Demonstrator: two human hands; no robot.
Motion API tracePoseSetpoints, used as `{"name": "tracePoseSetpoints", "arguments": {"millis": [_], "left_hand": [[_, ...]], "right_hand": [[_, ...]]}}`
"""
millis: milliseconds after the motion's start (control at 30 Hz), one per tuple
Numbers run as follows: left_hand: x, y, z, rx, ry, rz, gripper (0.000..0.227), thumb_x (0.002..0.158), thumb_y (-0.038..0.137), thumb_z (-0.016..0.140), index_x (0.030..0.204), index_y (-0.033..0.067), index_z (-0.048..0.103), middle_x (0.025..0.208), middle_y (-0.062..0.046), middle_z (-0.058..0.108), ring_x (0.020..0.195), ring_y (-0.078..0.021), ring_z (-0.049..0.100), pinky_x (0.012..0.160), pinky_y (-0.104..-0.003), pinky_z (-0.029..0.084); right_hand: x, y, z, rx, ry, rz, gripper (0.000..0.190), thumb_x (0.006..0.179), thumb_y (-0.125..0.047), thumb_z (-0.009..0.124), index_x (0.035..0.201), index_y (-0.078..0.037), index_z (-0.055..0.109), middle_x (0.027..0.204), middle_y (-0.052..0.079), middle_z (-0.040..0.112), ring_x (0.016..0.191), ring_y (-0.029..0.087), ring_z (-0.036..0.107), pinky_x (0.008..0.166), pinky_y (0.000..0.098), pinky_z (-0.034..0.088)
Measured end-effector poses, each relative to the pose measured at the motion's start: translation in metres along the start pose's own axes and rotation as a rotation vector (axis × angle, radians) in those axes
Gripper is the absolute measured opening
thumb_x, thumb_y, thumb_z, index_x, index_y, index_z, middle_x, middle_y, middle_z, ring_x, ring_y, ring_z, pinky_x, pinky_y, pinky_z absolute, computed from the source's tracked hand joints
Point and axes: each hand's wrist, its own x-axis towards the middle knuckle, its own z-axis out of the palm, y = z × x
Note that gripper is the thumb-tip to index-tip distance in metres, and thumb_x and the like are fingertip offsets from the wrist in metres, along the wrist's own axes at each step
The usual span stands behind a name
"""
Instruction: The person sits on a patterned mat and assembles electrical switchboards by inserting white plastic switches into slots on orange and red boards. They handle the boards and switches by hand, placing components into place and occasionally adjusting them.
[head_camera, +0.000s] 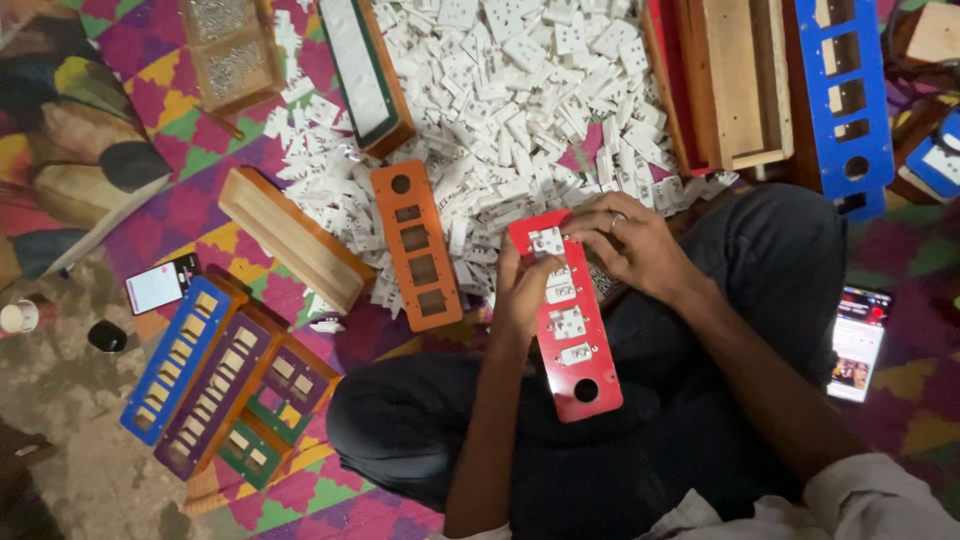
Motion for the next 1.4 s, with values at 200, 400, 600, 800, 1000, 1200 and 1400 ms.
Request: {"name": "tracePoseSetpoints", "arguments": {"millis": [200, 400, 600, 800, 1000, 1200, 1400], "left_hand": [[-0.012, 0.027, 0.017, 0.098, -0.040, 0.089, 0.051, 0.090, -0.010, 0.062, 0.138, 0.0026, 0.052, 0.112, -0.010, 0.068, 0.094, -0.0154, 0.068, 0.080, -0.031, 0.057], [-0.023, 0.029, 0.026, 0.015, -0.021, 0.083, 0.051, 0.088, -0.009, 0.059, 0.136, 0.0023, 0.050, 0.110, -0.011, 0.068, 0.090, -0.0163, 0.068, 0.076, -0.031, 0.058], [-0.020, 0.025, 0.003, 0.006, -0.011, 0.027, 0.054, 0.087, -0.010, 0.062, 0.138, 0.0030, 0.049, 0.109, -0.008, 0.066, 0.094, -0.0153, 0.067, 0.079, -0.031, 0.057], [-0.019, 0.020, 0.003, -0.002, -0.132, 0.117, 0.060, 0.093, -0.008, 0.059, 0.148, 0.0079, 0.040, 0.119, -0.005, 0.063, 0.100, -0.0126, 0.064, 0.086, -0.029, 0.056], [-0.013, 0.016, 0.007, 0.053, -0.091, 0.082, 0.056, 0.094, -0.010, 0.061, 0.145, 0.0036, 0.041, 0.113, -0.009, 0.064, 0.097, -0.0147, 0.066, 0.083, -0.031, 0.058], [-0.015, 0.014, 0.004, 0.028, -0.083, 0.097, 0.055, 0.095, -0.009, 0.060, 0.146, 0.0035, 0.044, 0.118, -0.009, 0.065, 0.099, -0.0150, 0.066, 0.084, -0.031, 0.057], [-0.014, 0.016, 0.004, 0.075, 0.012, -0.032, 0.063, 0.089, -0.007, 0.062, 0.146, 0.0098, 0.040, 0.112, -0.008, 0.064, 0.093, -0.0143, 0.066, 0.079, -0.031, 0.058]], "right_hand": [[0.010, -0.009, -0.007, 0.141, -0.078, 0.170, 0.016, 0.088, -0.007, 0.077, 0.104, -0.005, 0.074, 0.106, 0.009, 0.072, 0.095, 0.018, 0.074, 0.084, 0.0321, 0.060], [0.003, -0.011, -0.004, 0.139, -0.067, 0.046, 0.018, 0.093, 0.002, 0.070, 0.109, -0.005, 0.074, 0.109, 0.010, 0.071, 0.107, 0.026, 0.071, 0.096, 0.0353, 0.057], [0.004, -0.009, 0.008, 0.079, -0.062, -0.070, 0.016, 0.093, 0.001, 0.070, 0.109, -0.003, 0.073, 0.111, 0.011, 0.070, 0.106, 0.028, 0.069, 0.096, 0.0362, 0.056], [0.002, -0.004, 0.007, 0.134, -0.063, 0.143, 0.018, 0.087, -0.004, 0.080, 0.103, -0.004, 0.073, 0.110, 0.013, 0.070, 0.088, 0.023, 0.072, 0.078, 0.0309, 0.059], [0.003, 0.003, 0.005, 0.020, -0.079, -0.064, 0.020, 0.094, 0.001, 0.074, 0.113, -0.005, 0.074, 0.111, 0.010, 0.070, 0.106, 0.026, 0.072, 0.095, 0.0359, 0.060], [0.003, -0.005, 0.004, 0.079, -0.151, 0.262, 0.026, 0.090, -0.006, 0.079, 0.115, -0.004, 0.073, 0.105, 0.010, 0.071, 0.090, 0.022, 0.071, 0.070, 0.0326, 0.058], [0.005, -0.005, 0.003, 0.060, -0.101, 0.043, 0.017, 0.094, -0.004, 0.077, 0.111, -0.007, 0.076, 0.108, 0.009, 0.072, 0.102, 0.023, 0.072, 0.087, 0.0339, 0.060]]}}
